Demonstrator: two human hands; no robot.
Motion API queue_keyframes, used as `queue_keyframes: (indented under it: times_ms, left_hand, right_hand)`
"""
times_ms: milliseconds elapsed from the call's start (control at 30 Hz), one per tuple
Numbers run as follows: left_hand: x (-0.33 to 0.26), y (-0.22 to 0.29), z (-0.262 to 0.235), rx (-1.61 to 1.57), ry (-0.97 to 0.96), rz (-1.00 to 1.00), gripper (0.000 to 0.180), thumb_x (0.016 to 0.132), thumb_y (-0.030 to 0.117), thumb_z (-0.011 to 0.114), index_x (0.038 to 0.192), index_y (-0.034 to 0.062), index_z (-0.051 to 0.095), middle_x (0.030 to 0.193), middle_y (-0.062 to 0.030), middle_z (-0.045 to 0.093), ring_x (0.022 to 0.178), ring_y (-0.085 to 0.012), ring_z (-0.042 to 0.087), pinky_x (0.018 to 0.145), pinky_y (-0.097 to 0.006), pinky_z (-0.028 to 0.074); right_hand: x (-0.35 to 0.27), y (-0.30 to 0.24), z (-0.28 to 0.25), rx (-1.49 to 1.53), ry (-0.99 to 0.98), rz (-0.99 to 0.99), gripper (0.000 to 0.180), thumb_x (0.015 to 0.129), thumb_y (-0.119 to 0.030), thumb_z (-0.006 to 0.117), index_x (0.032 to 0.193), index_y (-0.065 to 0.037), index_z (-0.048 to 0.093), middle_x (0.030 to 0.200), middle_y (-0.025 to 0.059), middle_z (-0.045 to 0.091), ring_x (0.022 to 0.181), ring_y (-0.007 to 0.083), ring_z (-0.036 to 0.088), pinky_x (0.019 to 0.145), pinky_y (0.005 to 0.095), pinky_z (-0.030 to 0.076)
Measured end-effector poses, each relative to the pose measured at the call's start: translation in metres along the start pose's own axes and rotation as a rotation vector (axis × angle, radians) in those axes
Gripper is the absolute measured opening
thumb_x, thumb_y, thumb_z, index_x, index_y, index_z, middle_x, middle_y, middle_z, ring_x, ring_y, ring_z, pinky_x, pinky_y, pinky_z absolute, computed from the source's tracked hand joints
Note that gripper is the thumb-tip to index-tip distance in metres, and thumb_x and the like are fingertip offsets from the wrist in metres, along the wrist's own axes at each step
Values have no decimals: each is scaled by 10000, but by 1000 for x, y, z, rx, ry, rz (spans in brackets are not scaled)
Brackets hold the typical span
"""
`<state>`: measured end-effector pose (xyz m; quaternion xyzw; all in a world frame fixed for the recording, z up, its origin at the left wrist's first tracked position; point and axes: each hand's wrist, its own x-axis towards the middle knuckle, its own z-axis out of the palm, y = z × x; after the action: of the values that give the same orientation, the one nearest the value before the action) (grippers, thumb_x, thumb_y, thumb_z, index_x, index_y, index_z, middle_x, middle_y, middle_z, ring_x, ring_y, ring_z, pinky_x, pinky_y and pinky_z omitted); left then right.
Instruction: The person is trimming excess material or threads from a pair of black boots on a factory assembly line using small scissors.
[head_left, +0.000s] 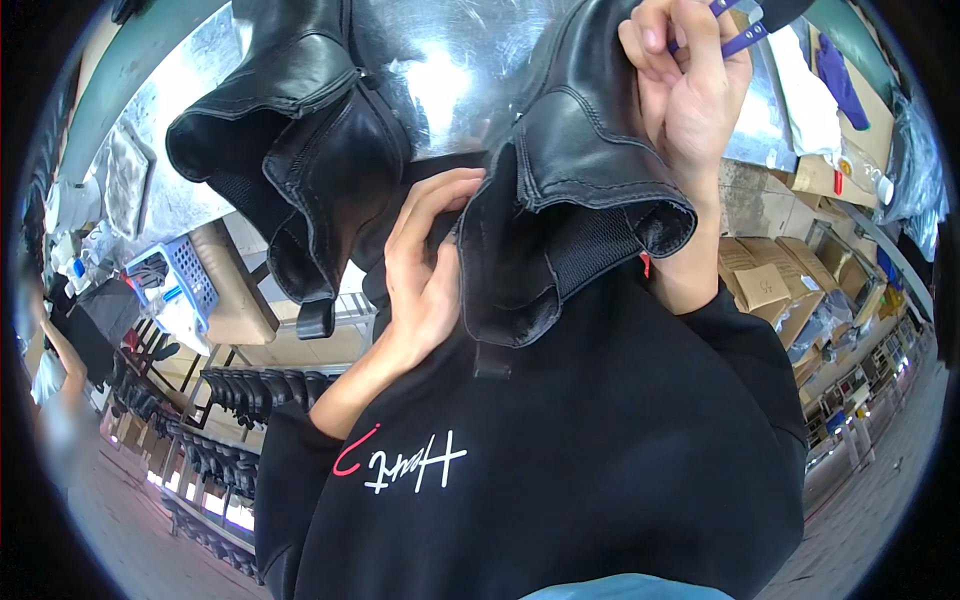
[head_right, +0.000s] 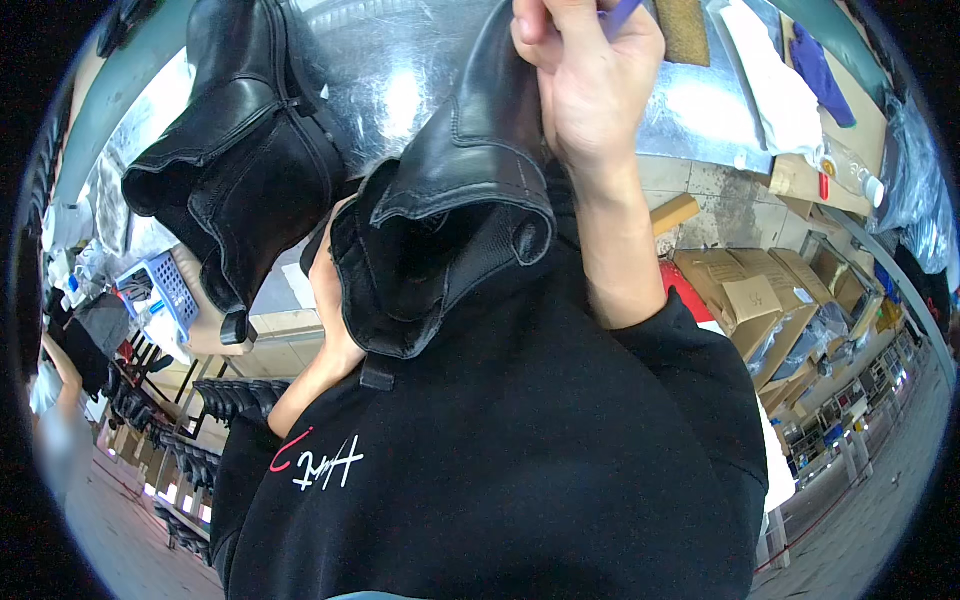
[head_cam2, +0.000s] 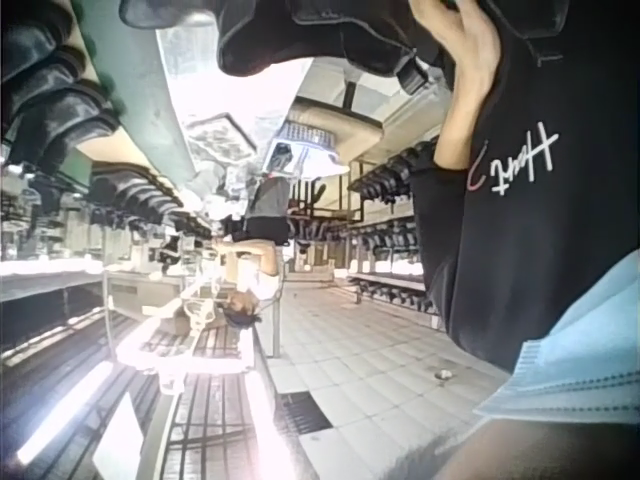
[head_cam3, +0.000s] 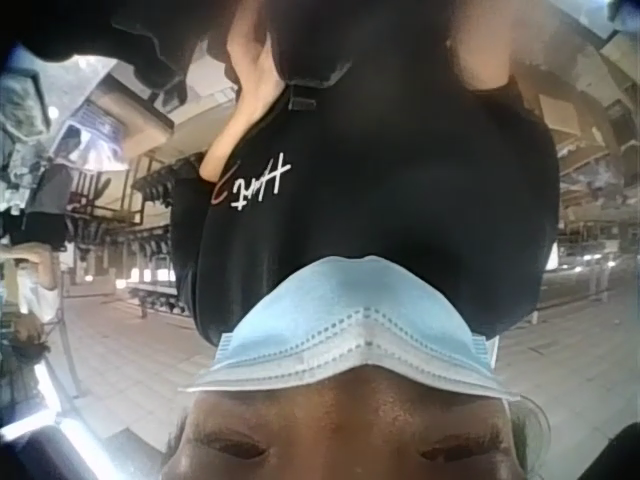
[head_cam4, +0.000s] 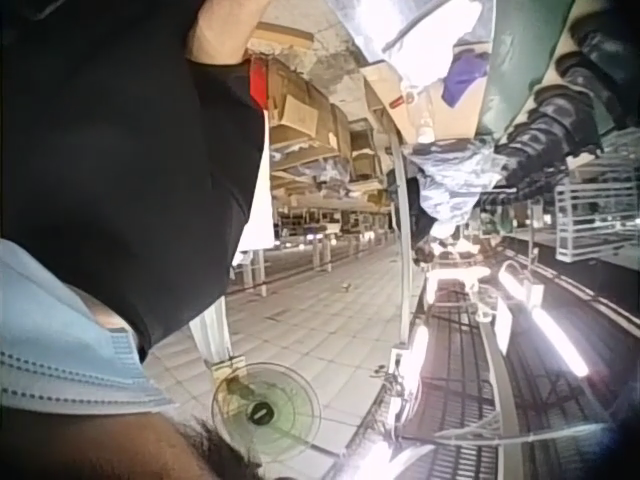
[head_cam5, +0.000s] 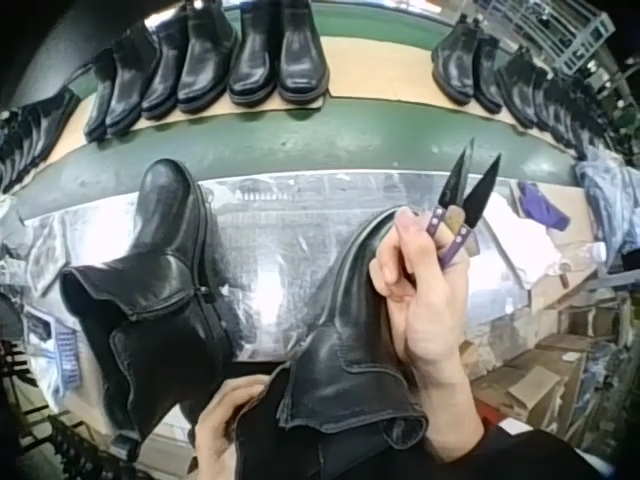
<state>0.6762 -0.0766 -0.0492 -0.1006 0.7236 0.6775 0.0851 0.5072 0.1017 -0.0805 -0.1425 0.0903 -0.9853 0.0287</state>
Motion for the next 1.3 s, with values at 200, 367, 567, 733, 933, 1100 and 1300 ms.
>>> queue_keyframes:
  times_ms: [200, 367, 567, 733, 933, 1100, 1300]
  left_hand:
    - [-8, -12, -9, 318, -132, 56, 565, 761, -9, 681, 1297, -9, 501, 1300, -206, 515, 1184, -318, 544, 1010, -374, 426]
    - [0, -4, -5, 238, -273, -218, 818, 758, 88, 736, 1452, 12, 311, 1342, -222, 467, 1259, -371, 482, 1041, -409, 390]
    - [5, -22, 13, 242, -71, 139, 799, 735, 176, 777, 1431, 62, 400, 1160, -200, 500, 1064, -373, 527, 899, -405, 440]
    - [13, -17, 18, 194, 156, 342, 860, 716, 204, 819, 1427, 12, 376, 1140, -194, 502, 1072, -360, 527, 914, -404, 439]
    - [-3, -36, 20, 173, -1, -337, 850, 760, 205, 784, 1434, -25, 320, 1387, -262, 404, 1250, -411, 454, 1020, -445, 385]
    - [-26, -12, -20, 397, 65, -166, 575, 856, 184, 701, 1342, -9, 460, 1337, -219, 512, 1226, -354, 526, 1017, -400, 410]
    - [-58, -64, -66, 530, 398, 99, 713, 704, 160, 849, 1285, -44, 492, 1235, -215, 513, 1173, -392, 496, 1013, -415, 388]
  right_hand:
    - [-2, -3, 32, -938, 396, 87, 278, 1006, -147, 521, 748, -46, 511, 608, 14, 466, 459, 52, 321, 454, 213, 283]
    - [1, 2, 36, -947, 427, 51, 316, 1008, -162, 519, 709, -68, 492, 588, 8, 444, 437, 54, 304, 438, 216, 264]
    - [11, -19, 20, -850, 288, 159, 370, 1012, -214, 510, 676, -90, 419, 648, 31, 470, 460, 58, 290, 477, 230, 241]
    - [46, 9, 26, -724, 315, 257, 408, 1002, -274, 537, 656, -98, 411, 633, -3, 442, 464, 49, 295, 474, 226, 233]
    - [92, 85, 41, -760, 327, 80, 327, 982, -189, 580, 685, -96, 478, 576, -3, 450, 436, 66, 348, 417, 229, 253]
    - [56, 51, 7, -1259, 321, 32, 299, 938, -226, 662, 731, -50, 537, 623, -33, 478, 561, 47, 413, 505, 223, 314]
    - [5, -26, -20, -2203, 188, -285, 250, 858, -199, 727, 966, 8, 638, 801, 93, 573, 695, 224, 571, 661, 350, 465]
